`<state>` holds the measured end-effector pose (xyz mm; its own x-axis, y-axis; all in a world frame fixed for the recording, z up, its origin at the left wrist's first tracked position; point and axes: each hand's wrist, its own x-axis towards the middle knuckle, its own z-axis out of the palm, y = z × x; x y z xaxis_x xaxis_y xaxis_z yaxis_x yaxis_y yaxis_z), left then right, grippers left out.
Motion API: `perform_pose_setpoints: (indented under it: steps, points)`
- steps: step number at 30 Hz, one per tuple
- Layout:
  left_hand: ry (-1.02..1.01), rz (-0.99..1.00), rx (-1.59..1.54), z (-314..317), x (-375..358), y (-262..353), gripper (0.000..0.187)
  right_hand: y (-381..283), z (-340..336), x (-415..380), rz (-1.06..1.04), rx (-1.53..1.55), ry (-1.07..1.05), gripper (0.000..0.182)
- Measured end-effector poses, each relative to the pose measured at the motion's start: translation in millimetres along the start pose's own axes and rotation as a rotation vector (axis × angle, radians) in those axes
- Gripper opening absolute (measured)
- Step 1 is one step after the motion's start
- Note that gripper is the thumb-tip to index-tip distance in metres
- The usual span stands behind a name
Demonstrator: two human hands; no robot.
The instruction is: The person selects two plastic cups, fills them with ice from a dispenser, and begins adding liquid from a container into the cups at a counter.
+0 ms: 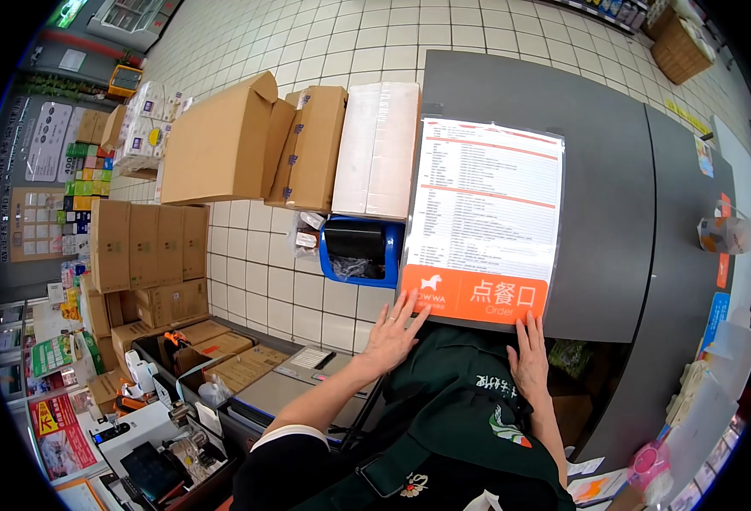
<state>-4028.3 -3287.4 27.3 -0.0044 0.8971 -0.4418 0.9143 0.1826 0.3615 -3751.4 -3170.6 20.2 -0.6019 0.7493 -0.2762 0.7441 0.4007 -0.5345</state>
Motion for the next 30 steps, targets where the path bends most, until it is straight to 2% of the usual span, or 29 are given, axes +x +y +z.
perform_pose_setpoints:
  steps: [14,30]
  points:
    - [0.017,0.004,-0.003,2.2,-0.2,-1.5,0.078,0.4,0.5,-2.0,-0.007,0.006,0.001,0.056]
    - [0.053,-0.016,-0.038,-4.5,14.9,-1.8,0.080,-1.8,3.5,11.1,-0.025,-0.022,0.095,0.058]
